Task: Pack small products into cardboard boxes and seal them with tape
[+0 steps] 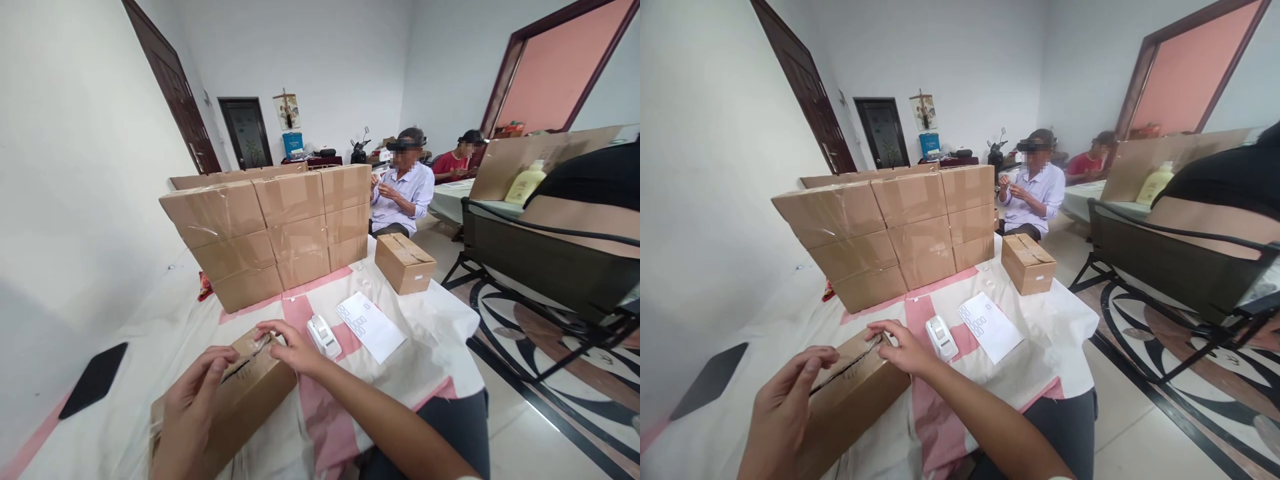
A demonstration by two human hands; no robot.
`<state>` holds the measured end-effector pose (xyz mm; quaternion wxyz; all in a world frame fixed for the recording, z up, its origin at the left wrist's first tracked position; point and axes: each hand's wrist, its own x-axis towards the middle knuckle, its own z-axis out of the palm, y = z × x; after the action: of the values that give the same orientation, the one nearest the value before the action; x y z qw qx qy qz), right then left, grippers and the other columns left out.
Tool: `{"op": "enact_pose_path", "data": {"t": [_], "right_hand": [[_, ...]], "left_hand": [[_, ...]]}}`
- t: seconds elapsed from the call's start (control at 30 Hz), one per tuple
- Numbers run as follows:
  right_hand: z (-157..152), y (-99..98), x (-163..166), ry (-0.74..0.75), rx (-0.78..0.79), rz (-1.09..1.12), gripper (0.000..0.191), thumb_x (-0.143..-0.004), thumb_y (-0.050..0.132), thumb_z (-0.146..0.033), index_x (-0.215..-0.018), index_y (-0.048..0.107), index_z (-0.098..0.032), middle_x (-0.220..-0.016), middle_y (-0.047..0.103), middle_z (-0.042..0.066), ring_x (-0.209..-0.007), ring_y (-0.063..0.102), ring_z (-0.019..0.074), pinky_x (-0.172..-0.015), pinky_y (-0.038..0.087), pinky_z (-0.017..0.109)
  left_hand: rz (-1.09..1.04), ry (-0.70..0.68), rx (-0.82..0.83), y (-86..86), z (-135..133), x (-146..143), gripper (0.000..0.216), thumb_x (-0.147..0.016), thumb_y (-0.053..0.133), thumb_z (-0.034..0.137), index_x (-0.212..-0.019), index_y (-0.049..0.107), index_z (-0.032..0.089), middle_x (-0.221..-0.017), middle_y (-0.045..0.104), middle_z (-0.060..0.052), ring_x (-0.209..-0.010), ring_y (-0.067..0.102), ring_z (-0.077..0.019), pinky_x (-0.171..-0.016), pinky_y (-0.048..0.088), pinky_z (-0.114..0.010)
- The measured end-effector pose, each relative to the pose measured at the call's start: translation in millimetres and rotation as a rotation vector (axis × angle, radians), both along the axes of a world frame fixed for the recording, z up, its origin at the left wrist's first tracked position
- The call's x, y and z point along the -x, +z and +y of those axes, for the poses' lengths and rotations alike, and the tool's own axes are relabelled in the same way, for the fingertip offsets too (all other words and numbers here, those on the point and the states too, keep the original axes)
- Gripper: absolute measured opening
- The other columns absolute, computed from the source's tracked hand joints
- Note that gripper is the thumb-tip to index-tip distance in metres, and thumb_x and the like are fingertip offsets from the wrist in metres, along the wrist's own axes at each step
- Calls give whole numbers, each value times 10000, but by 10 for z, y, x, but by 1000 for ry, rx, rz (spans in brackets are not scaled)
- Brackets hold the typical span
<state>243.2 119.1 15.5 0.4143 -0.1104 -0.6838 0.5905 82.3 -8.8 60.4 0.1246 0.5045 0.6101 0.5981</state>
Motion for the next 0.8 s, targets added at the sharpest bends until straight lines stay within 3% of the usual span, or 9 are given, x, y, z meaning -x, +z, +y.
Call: {"op": "enact_pose_path", "data": {"t": [0.1, 0.27, 0.43, 0.53, 0.67, 0.8], "right_hand": [[-85, 59, -36, -79, -94, -28, 533, -750, 560, -81, -1251, 638, -244, -1142, 703, 49, -1243, 535, 222, -1107, 373, 416], [-237, 78, -83, -69, -132, -47, 623, -698, 476, -44, -1257, 636, -267, -1065, 690, 34, -1272, 491, 213, -1160, 325, 432], [-359, -27, -114, -116, -51, 2, 580, -688, 487, -81, -1227, 632, -240, -1141, 682, 49, -1309, 473, 216, -1202, 269, 423], [-337, -34, -122, -105, -32, -15, 591, -701, 477, -100, -1263, 598, -240, -1197, 662, 59, -1324, 475, 219, -1193, 295, 428], [-261, -29, -116, -9, -39, -34, 638, -704, 462, -102, -1317, 564, -245, -1273, 617, 62, -1344, 464, 215, -1193, 301, 423], [-239, -107, -111, -47, -44, -46, 575, -747, 469, -113, -1292, 596, -244, -1378, 538, 74, -1402, 411, 218, -1214, 274, 419]], "left_hand": [[70, -46, 101, 71, -23, -41, 320, -885, 612, 532, -861, 696, 225, -870, 712, -21, -894, 680, -221, -796, 560, -288], [160, -116, 206, 139, 6, -92, 361, -907, 558, 557, -977, 717, 241, -767, 717, 0, -804, 688, -203, -770, 552, -284], [301, -21, 189, 157, -7, -159, 314, -890, 605, 517, -932, 735, 234, -712, 652, 16, -602, 552, -141, -586, 453, -250], [306, 14, 177, 198, -34, -191, 256, -890, 624, 481, -916, 727, 249, -848, 695, 13, -667, 570, -131, -630, 451, -246], [224, -81, 318, 269, -50, -241, 230, -925, 602, 459, -1017, 726, 287, -1063, 752, 16, -870, 670, -156, -680, 476, -231], [234, -152, 355, 268, -16, -280, 241, -939, 589, 431, -1110, 708, 309, -1128, 756, 24, -1013, 689, -173, -761, 499, -233]]}}
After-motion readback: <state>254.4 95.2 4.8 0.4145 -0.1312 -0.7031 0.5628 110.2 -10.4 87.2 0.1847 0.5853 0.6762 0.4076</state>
